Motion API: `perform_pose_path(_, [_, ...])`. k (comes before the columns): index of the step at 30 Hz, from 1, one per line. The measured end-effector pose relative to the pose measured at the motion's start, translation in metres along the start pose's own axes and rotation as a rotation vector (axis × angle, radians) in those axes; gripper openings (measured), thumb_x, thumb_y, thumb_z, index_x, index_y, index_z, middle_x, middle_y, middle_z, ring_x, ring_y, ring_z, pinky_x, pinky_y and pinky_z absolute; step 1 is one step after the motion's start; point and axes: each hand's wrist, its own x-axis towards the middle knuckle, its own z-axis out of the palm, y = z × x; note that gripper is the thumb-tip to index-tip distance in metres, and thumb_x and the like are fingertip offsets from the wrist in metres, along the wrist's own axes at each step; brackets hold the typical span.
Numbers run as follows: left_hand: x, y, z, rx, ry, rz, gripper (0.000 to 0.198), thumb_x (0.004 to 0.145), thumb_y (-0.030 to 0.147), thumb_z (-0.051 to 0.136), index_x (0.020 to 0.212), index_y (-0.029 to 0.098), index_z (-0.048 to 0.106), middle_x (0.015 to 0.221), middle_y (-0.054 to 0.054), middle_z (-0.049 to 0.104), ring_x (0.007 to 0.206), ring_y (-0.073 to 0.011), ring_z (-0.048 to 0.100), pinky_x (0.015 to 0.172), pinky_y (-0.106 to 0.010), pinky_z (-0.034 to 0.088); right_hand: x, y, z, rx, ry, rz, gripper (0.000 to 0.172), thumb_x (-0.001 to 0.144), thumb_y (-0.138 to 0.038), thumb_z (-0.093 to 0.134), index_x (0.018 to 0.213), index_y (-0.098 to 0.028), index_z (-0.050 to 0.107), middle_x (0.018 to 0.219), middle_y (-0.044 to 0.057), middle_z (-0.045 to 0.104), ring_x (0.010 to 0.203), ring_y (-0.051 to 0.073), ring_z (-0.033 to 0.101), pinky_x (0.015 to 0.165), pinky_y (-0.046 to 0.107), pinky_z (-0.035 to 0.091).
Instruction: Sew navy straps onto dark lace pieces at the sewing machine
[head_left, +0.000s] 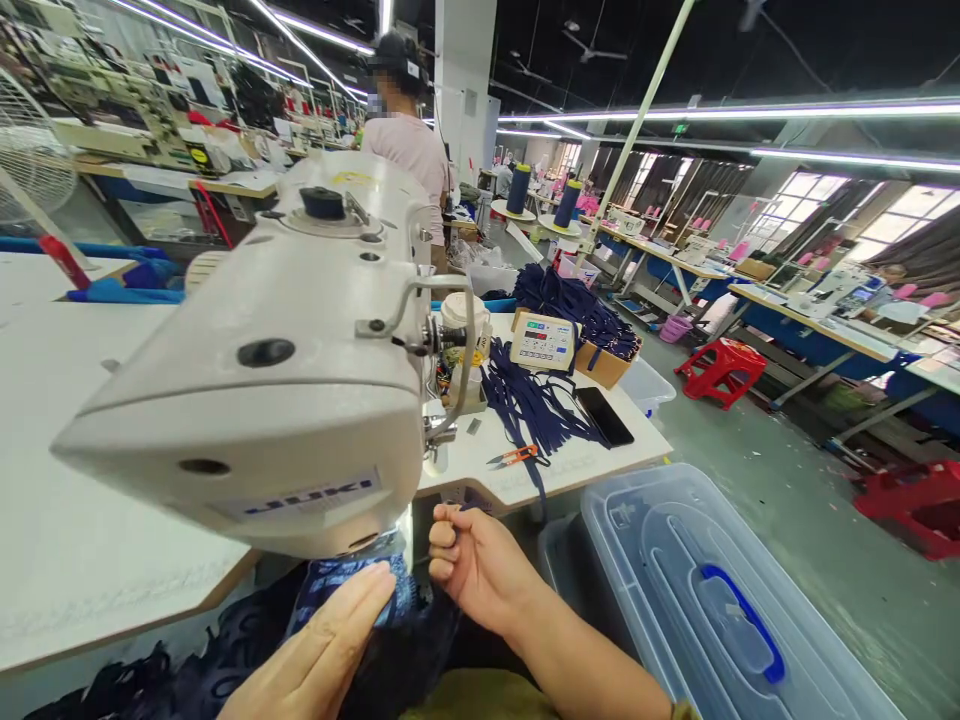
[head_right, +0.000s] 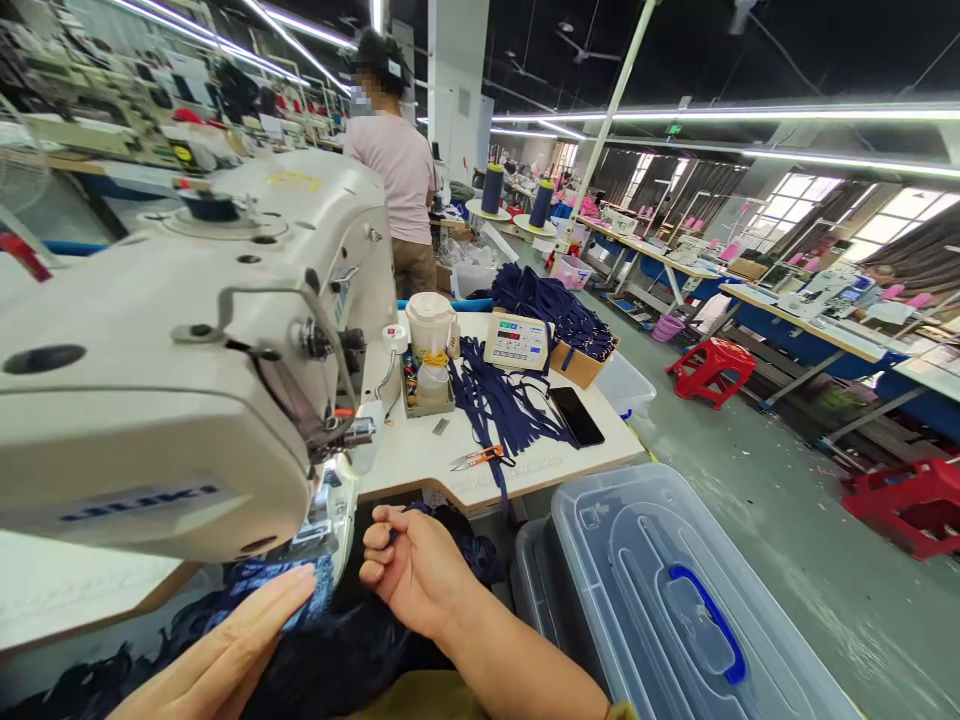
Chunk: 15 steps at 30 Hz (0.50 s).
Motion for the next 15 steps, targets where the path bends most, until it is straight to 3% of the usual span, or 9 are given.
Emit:
perform_pose_path(4, [0.0, 0.003, -0.006, -0.127, -0.026, -0.079, 0.06, 0.089, 0.016, 0.034, 0.145, 0.036, 0.023, 0.119, 0.008, 0.066, 0.103, -0.0107, 0.065, 0.086, -0.015, 0.053, 0.0, 0.008, 0.008, -0.362, -0.017, -0.23, 0.018, 0.078, -0.021, 0.063, 0.093, -0.017, 0.053, 0.074, -0.002, 0.057, 0.056, 0.006, 0.044, 0.054, 0.017, 0.037])
perform_pose_path(8, [-0.001, 0.009, -0.008, -0.105, 0.058, -0.129, 0.047, 0.092, 0.018, 0.037, 0.137, 0.027, 0.041, 0.131, 0.002, 0.058, 0.117, -0.0122, 0.056, 0.103, -0.022, 0.041, 0.002, 0.013, 0.005, -0.648, -0.072, -0.408, 0.026, 0.082, -0.032, 0.066, 0.102, -0.022, 0.053, 0.106, 0.002, 0.059, 0.064, 0.006, 0.057, 0.064, 0.022, 0.046])
perform_pose_path(12, [-0.004, 0.006, -0.009, -0.046, 0.05, -0.077, 0.041, 0.093, 0.02, 0.041, 0.134, 0.022, 0.045, 0.132, 0.0, 0.057, 0.119, -0.0114, 0.055, 0.109, -0.024, 0.034, 0.004, 0.009, 0.003, -0.676, -0.015, -0.374, 0.023, 0.076, -0.036, 0.071, 0.091, -0.02, 0.062, 0.092, 0.001, 0.064, 0.065, 0.012, 0.061, 0.063, 0.026, 0.049])
perform_pose_path(15, [-0.008, -0.003, -0.008, 0.033, 0.019, 0.064, 0.044, 0.092, 0.019, 0.043, 0.136, 0.016, 0.043, 0.133, -0.004, 0.056, 0.12, -0.0119, 0.054, 0.108, -0.023, 0.034, 0.002, 0.004, 0.008, -0.856, 0.044, -0.5, 0.013, 0.077, -0.032, 0.071, 0.083, -0.02, 0.071, 0.085, 0.001, 0.063, 0.079, 0.015, 0.06, 0.071, 0.025, 0.047])
